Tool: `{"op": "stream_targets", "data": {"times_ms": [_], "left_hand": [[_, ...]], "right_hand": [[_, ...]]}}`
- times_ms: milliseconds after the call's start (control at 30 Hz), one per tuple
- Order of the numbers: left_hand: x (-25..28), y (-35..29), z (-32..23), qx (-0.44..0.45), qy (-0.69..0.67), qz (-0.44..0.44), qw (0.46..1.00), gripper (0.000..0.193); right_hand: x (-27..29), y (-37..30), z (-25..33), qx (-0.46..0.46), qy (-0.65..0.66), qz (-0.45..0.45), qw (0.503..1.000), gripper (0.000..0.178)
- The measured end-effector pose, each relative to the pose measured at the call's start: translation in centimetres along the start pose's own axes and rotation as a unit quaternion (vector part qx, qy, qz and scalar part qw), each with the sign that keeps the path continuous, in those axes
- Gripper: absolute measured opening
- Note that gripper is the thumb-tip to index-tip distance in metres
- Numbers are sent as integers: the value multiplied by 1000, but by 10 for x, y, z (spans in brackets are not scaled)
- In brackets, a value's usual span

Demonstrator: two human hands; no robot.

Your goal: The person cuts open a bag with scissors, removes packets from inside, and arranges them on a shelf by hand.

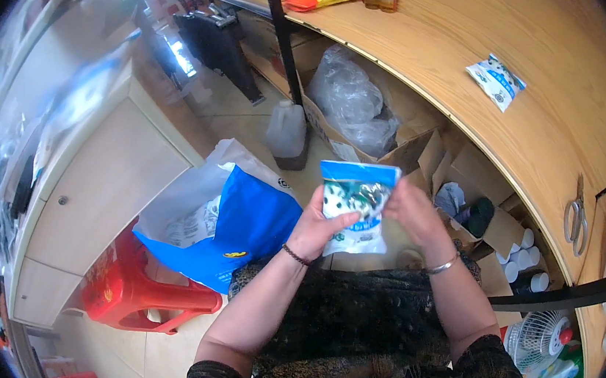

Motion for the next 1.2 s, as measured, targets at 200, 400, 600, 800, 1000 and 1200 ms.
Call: {"op": "stream_targets", "data": {"times_ms": [200,400,600,800,1000,1200], "left_hand": [[16,5,4,48,-150,-6,987,46],[32,6,7,75,-182,-47,979,36],[17,4,-7,11,-68,-18,997,39],[10,-2,-9,-2,4,11,1000,39],[0,-9,-29,-17,-23,161,987,63],[6,-9,-27,19,76,124,989,39]], "right_hand": [[-21,-3,-28,23,-184,31,982,32],[-22,1,-41,-8,-109,46,993,26],[-10,-3,-38,34,-186,57,980,33],[-29,-8,-26,168,-340,-58,924,34],[-15,-32,62,251,-182,-233,922,23],[139,-36,205,268,-131,-455,839,49]]}}
Point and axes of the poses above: each hand's wrist, its own y-axis towards the middle knuckle, its own x-axis out of the back of the hand, z = x × y, the point moved 3 cm from there along y, towards the middle knuckle, and after that the axes turned 5 degrees about z, right-handed, at the moved point
